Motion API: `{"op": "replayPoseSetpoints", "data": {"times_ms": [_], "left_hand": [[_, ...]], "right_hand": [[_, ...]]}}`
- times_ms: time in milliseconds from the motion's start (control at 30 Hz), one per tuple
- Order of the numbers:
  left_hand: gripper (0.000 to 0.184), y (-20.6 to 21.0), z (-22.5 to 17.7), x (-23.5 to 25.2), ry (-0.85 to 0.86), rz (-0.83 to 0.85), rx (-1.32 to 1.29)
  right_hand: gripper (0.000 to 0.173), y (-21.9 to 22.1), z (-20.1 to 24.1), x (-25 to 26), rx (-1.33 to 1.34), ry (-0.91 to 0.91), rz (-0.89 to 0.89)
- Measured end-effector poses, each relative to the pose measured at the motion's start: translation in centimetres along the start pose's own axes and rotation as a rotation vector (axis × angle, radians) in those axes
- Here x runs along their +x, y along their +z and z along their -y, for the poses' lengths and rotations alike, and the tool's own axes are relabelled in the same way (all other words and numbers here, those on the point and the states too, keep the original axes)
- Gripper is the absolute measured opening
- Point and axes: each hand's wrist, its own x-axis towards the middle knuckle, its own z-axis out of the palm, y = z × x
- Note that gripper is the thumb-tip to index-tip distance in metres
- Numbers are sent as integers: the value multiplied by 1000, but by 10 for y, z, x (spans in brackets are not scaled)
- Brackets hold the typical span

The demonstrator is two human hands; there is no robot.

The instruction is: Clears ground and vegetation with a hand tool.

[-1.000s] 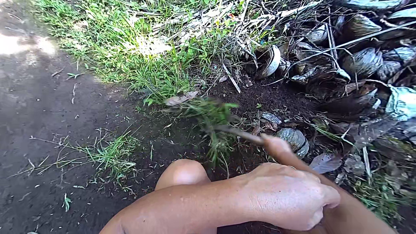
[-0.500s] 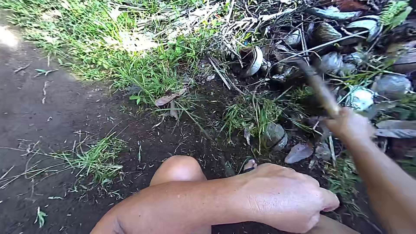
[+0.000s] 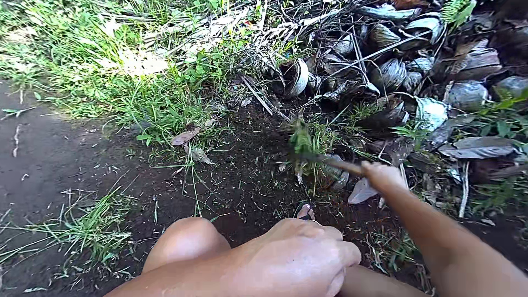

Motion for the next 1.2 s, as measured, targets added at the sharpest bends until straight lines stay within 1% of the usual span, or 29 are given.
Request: {"op": "replayPoseSetpoints", "data": {"times_ms": [67,133,233,300,367,433,500,567,600,633,667,700,767,800,867,933,967,1033,1100,1200], "left_hand": [[19,-5,4,-4,-16,-20,14],[20,-8,6,-5,-23,-26,28],[20,-8,7,-5,12,-38,21],[20,-6,7,-4,43,-30,17],[20,-4,7,-1,48,-11,24],[20,-1,6,2,44,19,32],[20,1,3,4,45,43,44],[20,2,0,3,39,61,55],[20,3,-1,3,33,68,61],[20,3,-2,1,25,74,69],[20,4,-2,-1,20,72,77],[20,4,-3,-4,17,68,83],[20,3,-4,-9,5,53,95],[20,4,-4,-12,-2,50,96],[20,5,-3,-13,-4,51,107],[20,4,-3,-11,-5,68,118],[20,4,-4,-10,-7,79,117],[20,4,-4,-6,-1,92,111],[20,8,-4,-1,14,95,98],[19,13,-3,8,12,121,100]], "right_hand": [[34,-28,-35,9,3,197,-14],[31,-51,-57,17,81,386,-97],[46,-77,-67,12,263,556,-219],[52,-86,-58,-11,363,533,-233],[46,-78,-39,-29,361,426,-222],[37,-55,-17,-40,312,265,-194],[28,-30,1,-51,220,46,-154],[25,-3,3,-52,70,-187,-96],[28,8,-3,-51,-1,-238,-30],[30,16,-14,-51,-53,-234,34],[33,24,-30,-53,-78,-181,83],[35,29,-50,-57,-79,-79,123],[40,27,-83,-68,1,192,144],[40,19,-92,-73,60,322,123],[40,-2,-103,-81,195,544,23],[44,-20,-114,-83,304,674,-101],[45,-28,-115,-87,340,695,-141],[47,-41,-109,-97,415,651,-172],[52,-44,-92,-102,487,547,-153],[54,-40,-53,-85,540,364,-95]]}}
